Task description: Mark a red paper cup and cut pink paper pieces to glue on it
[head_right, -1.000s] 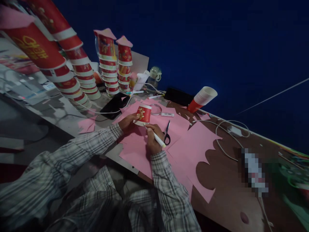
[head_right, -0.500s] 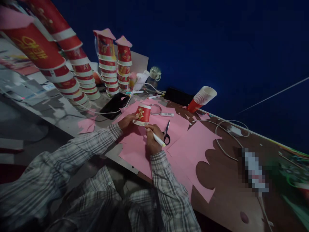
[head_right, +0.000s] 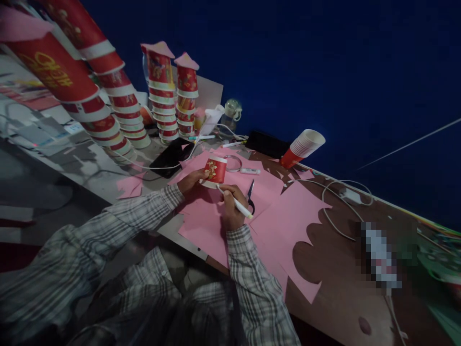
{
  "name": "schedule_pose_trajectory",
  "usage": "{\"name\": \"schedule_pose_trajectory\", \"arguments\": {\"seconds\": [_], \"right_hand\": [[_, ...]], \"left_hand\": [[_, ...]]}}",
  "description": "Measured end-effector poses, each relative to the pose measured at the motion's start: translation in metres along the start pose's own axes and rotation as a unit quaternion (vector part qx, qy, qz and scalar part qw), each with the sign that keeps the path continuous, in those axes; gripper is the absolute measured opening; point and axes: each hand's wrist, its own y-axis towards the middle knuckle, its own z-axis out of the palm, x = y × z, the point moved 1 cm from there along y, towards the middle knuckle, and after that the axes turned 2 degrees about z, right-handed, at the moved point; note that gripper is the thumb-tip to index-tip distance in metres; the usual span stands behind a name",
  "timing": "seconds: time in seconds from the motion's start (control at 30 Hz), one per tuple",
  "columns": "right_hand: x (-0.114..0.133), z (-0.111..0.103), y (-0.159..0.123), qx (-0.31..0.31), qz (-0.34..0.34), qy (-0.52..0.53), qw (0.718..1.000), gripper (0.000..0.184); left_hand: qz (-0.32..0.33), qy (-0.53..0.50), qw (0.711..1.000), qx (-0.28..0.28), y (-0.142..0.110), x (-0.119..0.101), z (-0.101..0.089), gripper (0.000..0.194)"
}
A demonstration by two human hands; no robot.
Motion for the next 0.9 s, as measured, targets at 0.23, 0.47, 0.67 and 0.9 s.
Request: {"name": "schedule_pose_trajectory", "arguments": {"seconds": [0.23,0.47,0.67,0.9], "right_hand": [[-0.0007,0.0025,0.0001,0.008,-0.021,-0.032,0.999,0.024],[0.0008,0.0009,-0.0004,-0.051,0.012,-0.036,0.998,0.026],[0.0019,0.0031,-0.0010,0.008,-0.039,-0.040,0.998,0.024],[-0.0001,0.0018,-0.0010,-0.014,-0.014,-0.050,0.999,0.027]], "left_hand": [[0.004,0.001,1.000,-0.011,-0.0003,0.0000,0.0004,0.034],[0.000,0.001,1.000,-0.012,0.0008,0.0005,-0.0003,0.036],[0.007,0.012,1.000,-0.011,0.0009,0.0004,-0.0017,0.038],[0.004,0.013,1.000,-0.011,-0.0006,0.0011,-0.0018,0.036]]}}
